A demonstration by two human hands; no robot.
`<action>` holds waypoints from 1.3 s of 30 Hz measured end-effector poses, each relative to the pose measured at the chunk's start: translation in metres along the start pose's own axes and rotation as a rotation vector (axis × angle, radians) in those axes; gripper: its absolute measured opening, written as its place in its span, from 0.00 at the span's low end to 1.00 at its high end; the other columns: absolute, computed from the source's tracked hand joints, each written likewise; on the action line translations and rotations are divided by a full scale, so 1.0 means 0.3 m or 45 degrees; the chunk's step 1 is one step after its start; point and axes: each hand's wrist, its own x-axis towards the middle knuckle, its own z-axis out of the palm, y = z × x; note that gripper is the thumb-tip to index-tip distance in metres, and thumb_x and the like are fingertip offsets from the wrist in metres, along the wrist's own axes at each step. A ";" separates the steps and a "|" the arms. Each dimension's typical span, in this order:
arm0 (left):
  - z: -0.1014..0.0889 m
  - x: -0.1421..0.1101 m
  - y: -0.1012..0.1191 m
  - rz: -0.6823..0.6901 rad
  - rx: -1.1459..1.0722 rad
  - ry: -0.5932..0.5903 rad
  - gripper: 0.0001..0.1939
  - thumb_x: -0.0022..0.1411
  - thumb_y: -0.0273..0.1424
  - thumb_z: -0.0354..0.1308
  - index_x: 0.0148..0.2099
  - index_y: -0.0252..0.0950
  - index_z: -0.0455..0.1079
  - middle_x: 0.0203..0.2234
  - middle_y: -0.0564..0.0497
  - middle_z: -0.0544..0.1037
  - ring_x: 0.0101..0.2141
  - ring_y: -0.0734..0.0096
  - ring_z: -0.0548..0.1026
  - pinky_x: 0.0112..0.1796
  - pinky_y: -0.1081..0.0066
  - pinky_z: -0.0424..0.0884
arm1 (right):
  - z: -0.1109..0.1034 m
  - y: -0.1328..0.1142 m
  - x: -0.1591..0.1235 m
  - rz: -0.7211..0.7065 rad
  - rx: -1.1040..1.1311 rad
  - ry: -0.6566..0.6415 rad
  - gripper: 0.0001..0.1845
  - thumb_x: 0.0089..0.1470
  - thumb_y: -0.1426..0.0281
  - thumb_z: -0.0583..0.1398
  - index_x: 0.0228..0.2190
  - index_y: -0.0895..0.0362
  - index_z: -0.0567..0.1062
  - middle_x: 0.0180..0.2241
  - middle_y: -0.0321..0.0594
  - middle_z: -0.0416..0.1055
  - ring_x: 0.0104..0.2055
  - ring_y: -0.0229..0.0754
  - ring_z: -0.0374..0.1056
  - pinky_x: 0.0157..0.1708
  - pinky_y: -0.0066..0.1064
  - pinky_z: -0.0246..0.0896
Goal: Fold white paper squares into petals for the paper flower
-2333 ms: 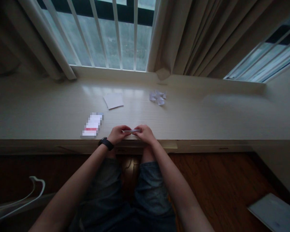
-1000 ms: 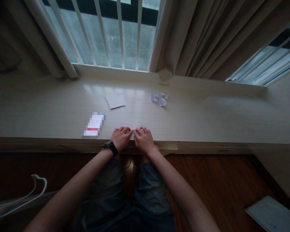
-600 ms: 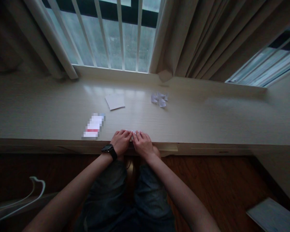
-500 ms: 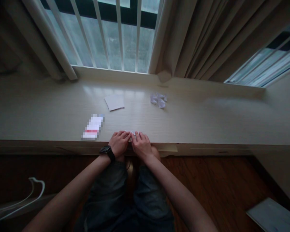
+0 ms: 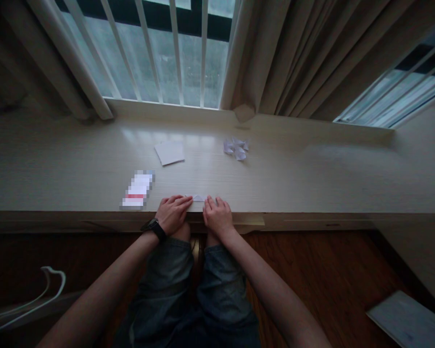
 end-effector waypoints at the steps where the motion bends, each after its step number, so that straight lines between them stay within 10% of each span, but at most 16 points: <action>1: -0.002 -0.002 -0.005 -0.004 -0.003 0.002 0.19 0.64 0.29 0.50 0.56 0.45 0.69 0.55 0.50 0.72 0.52 0.56 0.67 0.47 0.55 0.60 | 0.002 0.002 0.000 -0.008 0.014 0.022 0.22 0.64 0.66 0.48 0.54 0.59 0.70 0.56 0.48 0.67 0.52 0.54 0.59 0.49 0.46 0.54; 19: 0.049 0.059 0.024 0.085 -0.046 0.056 0.21 0.59 0.42 0.60 0.53 0.40 0.69 0.47 0.45 0.74 0.47 0.56 0.68 0.45 0.58 0.65 | 0.042 0.018 -0.013 0.116 0.424 0.250 0.20 0.56 0.67 0.59 0.50 0.58 0.72 0.51 0.45 0.71 0.54 0.50 0.58 0.56 0.43 0.53; 27: 0.058 0.084 0.007 0.212 -0.104 -0.011 0.13 0.57 0.31 0.63 0.45 0.37 0.73 0.38 0.46 0.74 0.41 0.62 0.70 0.43 0.64 0.69 | 0.033 0.018 0.019 0.014 0.659 0.232 0.12 0.55 0.72 0.59 0.42 0.54 0.77 0.36 0.41 0.75 0.46 0.47 0.64 0.49 0.38 0.60; 39: 0.054 0.064 0.011 0.095 -0.333 0.202 0.18 0.53 0.30 0.65 0.47 0.37 0.68 0.43 0.45 0.71 0.48 0.59 0.68 0.50 0.58 0.69 | 0.046 -0.041 -0.001 0.108 0.740 0.393 0.17 0.59 0.77 0.51 0.48 0.55 0.71 0.40 0.44 0.70 0.42 0.44 0.67 0.43 0.34 0.64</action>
